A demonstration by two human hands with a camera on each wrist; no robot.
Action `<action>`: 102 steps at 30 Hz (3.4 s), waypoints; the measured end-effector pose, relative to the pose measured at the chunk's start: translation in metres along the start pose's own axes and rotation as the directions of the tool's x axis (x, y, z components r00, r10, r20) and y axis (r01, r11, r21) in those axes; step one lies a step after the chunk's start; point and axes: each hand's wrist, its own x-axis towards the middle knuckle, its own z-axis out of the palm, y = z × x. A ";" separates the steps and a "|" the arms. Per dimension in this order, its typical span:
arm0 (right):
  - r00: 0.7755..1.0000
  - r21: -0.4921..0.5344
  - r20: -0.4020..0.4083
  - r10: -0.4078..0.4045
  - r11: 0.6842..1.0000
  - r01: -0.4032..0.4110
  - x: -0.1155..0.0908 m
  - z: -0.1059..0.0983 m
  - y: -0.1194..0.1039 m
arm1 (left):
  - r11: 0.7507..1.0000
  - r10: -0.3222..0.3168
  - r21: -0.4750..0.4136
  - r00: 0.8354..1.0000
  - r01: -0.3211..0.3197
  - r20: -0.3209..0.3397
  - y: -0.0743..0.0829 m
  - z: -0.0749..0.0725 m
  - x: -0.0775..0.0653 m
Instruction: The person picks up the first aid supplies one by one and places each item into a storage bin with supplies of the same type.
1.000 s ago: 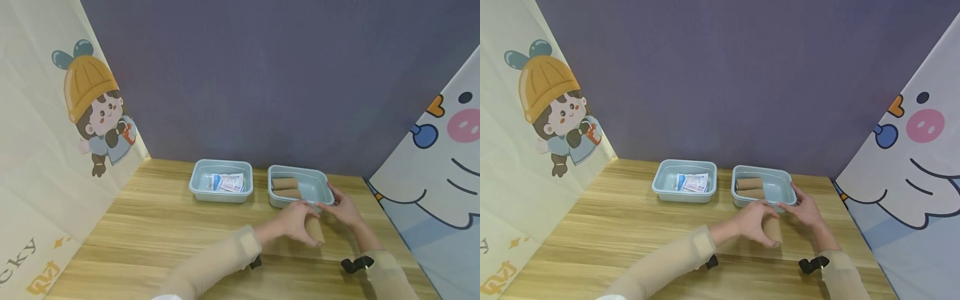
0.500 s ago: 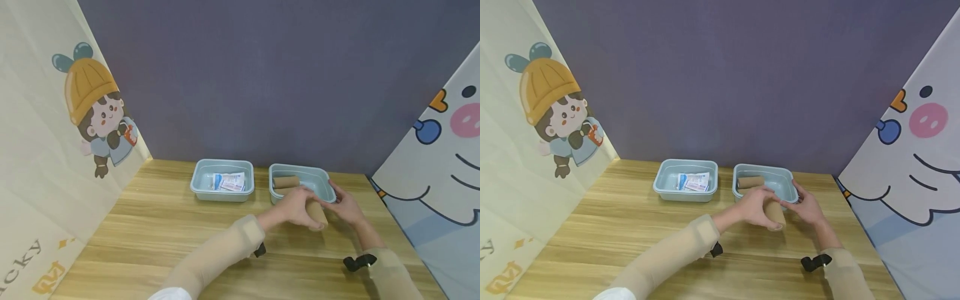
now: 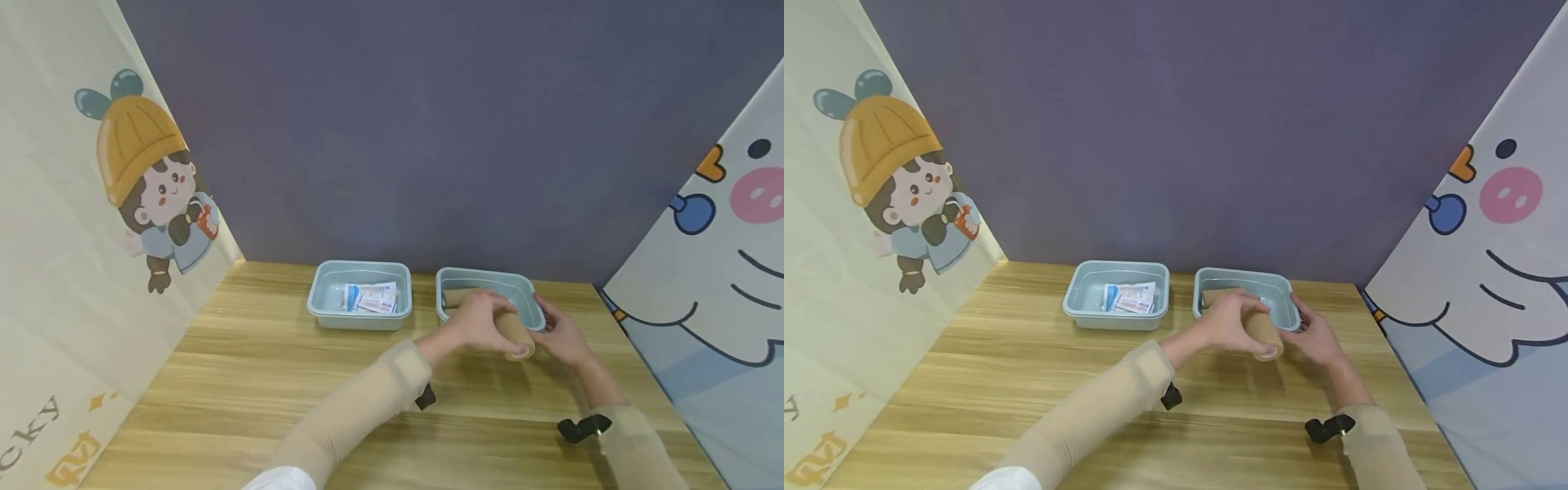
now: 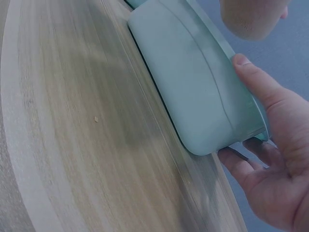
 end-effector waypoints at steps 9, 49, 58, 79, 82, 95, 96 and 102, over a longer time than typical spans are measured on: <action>1.000 0.012 0.011 0.013 1.000 -0.013 -0.001 -0.001 -0.001 | 0.999 -0.036 -0.012 0.999 0.035 -0.037 -0.005 -0.002 0.013; 0.998 -0.053 0.001 0.068 0.996 -0.068 -0.002 0.003 -0.008 | 0.970 -0.238 -0.085 0.965 0.229 -0.114 -0.031 0.021 0.052; 0.997 -0.039 0.005 0.074 0.997 -0.074 -0.003 0.004 -0.010 | 0.964 -0.261 -0.062 0.963 0.257 -0.072 -0.032 0.026 0.059; 0.998 -0.038 -0.022 0.051 0.998 -0.051 -0.003 0.005 -0.009 | 0.970 -0.241 -0.036 0.969 0.240 -0.048 -0.035 0.044 0.066; 0.999 -0.036 -0.018 0.051 0.998 -0.052 -0.003 0.004 -0.008 | 0.966 -0.259 -0.035 0.965 0.258 -0.036 -0.034 0.045 0.066; 0.999 0.001 -0.011 0.046 0.999 -0.046 -0.007 0.004 -0.010 | 0.960 -0.280 -0.028 0.960 0.279 -0.024 -0.031 0.047 0.065; 0.999 0.000 -0.011 0.047 0.999 -0.047 -0.007 0.004 -0.010 | 0.959 -0.282 -0.024 0.959 0.281 -0.022 -0.031 0.047 0.065; 0.999 -0.009 -0.011 0.050 0.999 -0.050 -0.008 0.004 -0.011 | 0.960 -0.280 -0.001 0.960 0.280 -0.014 -0.032 0.051 0.070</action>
